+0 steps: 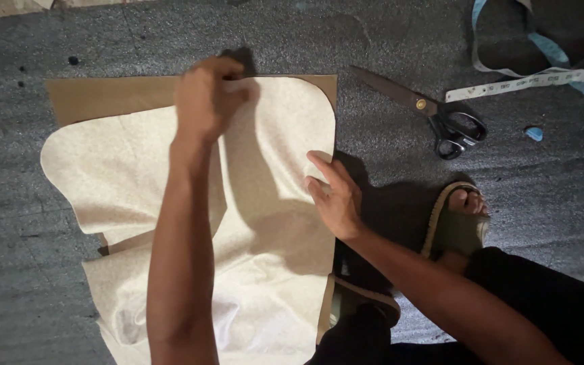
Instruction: The recorder is using scissors to cut out a pattern from a white piece of fabric on a cardboard template.
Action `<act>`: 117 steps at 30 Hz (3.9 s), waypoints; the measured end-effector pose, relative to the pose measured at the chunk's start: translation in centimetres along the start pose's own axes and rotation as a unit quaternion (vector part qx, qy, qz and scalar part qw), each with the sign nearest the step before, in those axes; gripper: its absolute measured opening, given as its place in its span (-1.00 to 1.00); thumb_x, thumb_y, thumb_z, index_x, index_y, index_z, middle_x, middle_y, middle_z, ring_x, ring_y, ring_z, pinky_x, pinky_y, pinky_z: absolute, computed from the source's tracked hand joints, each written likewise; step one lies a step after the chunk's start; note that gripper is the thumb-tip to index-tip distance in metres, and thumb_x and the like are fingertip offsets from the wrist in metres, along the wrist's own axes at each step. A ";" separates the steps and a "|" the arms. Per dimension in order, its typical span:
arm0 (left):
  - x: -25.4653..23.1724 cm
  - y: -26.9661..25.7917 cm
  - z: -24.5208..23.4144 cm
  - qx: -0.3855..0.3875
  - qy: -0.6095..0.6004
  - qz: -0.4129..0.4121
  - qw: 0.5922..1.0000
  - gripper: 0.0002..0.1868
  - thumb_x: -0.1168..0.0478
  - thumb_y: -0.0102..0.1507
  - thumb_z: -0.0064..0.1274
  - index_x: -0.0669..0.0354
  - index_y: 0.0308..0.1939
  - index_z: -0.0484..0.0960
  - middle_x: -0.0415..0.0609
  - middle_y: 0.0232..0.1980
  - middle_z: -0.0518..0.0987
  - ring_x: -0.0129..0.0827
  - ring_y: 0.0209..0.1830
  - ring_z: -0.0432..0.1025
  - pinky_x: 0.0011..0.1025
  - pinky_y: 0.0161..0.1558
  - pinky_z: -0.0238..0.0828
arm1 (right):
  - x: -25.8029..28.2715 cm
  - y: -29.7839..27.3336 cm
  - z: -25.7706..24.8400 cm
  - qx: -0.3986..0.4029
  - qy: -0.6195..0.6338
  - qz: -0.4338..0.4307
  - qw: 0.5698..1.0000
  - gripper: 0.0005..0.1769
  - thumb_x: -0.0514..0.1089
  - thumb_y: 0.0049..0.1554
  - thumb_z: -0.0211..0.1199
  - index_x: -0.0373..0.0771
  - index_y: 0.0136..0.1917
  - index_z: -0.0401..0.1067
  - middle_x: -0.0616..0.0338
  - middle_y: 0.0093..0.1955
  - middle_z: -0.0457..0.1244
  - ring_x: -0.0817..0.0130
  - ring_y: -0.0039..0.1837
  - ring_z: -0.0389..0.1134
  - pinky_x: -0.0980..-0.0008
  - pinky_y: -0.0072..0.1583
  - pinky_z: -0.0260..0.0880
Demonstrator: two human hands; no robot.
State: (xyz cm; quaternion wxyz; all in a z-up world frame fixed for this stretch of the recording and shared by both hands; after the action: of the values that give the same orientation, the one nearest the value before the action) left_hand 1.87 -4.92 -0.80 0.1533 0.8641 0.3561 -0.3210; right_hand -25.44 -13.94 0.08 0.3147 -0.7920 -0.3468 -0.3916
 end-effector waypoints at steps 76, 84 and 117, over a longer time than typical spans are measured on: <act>-6.2 -5.6 9.9 -0.061 0.195 0.028 0.978 -0.68 0.34 0.28 0.15 0.12 0.12 0.62 0.01 0.28 0.49 -0.12 0.26 0.38 -0.04 0.35 0.19 | -4.8 -2.4 0.3 0.032 0.024 0.211 0.977 -0.47 -0.12 0.31 0.21 -0.12 0.54 0.36 -0.17 -0.06 0.39 0.14 -0.10 0.33 0.31 0.01 0.40; -8.8 -8.4 12.5 0.037 0.190 0.076 0.978 -0.52 -0.10 0.50 -0.17 0.02 0.39 0.51 -0.04 0.70 0.04 0.00 0.71 -0.21 0.43 0.53 -0.40 | -4.0 -2.5 -0.3 -0.030 0.027 -0.043 0.998 -0.49 -0.24 0.34 0.22 -0.29 0.52 0.28 -0.24 0.32 0.34 0.26 0.25 0.40 0.31 0.19 0.42; -8.4 -7.4 11.9 0.050 0.182 0.089 0.978 -0.34 -0.30 0.43 -0.16 0.01 0.43 0.45 0.09 0.69 -0.03 0.05 0.69 -0.26 0.50 0.47 -0.44 | -12.1 -3.5 -11.1 0.234 0.297 0.339 0.862 -0.61 -0.21 0.04 0.37 -0.23 0.15 0.44 0.11 0.03 0.39 0.29 0.14 0.47 0.32 0.23 0.43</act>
State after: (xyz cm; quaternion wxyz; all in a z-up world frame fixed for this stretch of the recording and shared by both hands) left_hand -13.26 -9.95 -4.38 0.0707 0.9427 0.2839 -0.1606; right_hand -38.17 -24.19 -3.82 0.6922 -0.6099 -0.0289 -0.3849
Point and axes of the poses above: each hand's wrist, its own y-axis towards the middle knuckle, its own z-axis out of the palm, x = y × z, the point moved 4 cm from there along y, towards the middle knuckle
